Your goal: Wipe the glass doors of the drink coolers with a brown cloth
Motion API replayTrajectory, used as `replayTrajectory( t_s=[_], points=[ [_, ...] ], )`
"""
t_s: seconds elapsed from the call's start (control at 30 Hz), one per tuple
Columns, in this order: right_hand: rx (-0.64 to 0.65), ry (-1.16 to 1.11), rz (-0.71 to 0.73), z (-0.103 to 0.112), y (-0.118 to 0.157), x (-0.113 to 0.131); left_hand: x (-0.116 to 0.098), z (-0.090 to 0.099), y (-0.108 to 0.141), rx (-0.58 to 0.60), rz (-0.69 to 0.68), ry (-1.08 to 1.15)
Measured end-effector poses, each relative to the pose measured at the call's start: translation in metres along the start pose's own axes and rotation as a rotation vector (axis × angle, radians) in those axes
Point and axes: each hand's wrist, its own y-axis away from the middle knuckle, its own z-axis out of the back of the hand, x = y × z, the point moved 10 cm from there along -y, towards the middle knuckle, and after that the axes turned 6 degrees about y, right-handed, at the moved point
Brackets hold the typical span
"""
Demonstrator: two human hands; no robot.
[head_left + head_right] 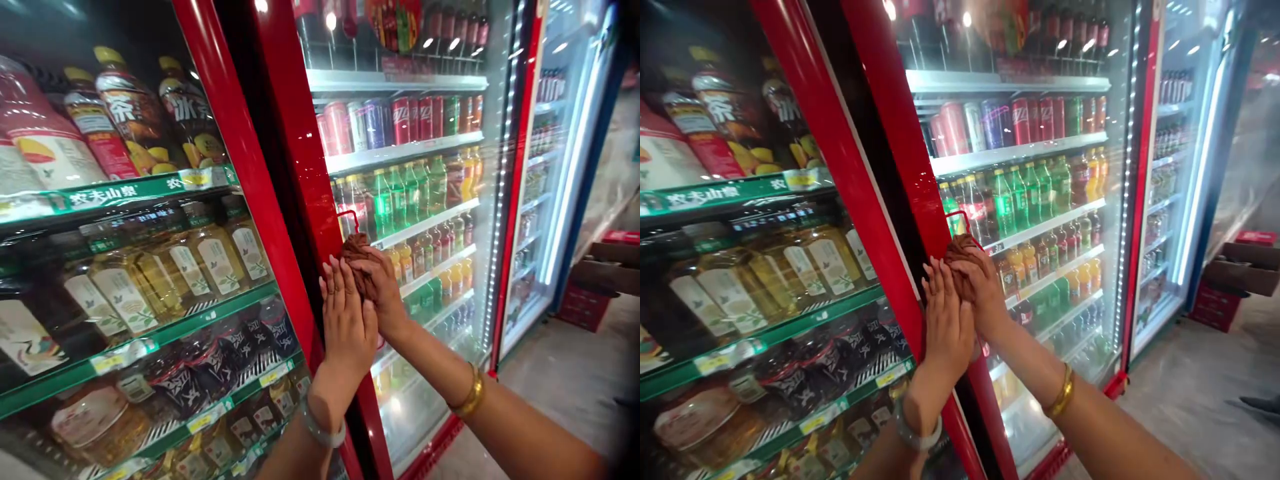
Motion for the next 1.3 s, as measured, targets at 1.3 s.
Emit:
replayTrajectory(
  t_s=[1.3],
  points=[
    [0.046,-0.092,0.557,0.013,-0.072,-0.137,-0.043,-0.115,-0.115,-0.211,0.020,-0.424]
  ],
)
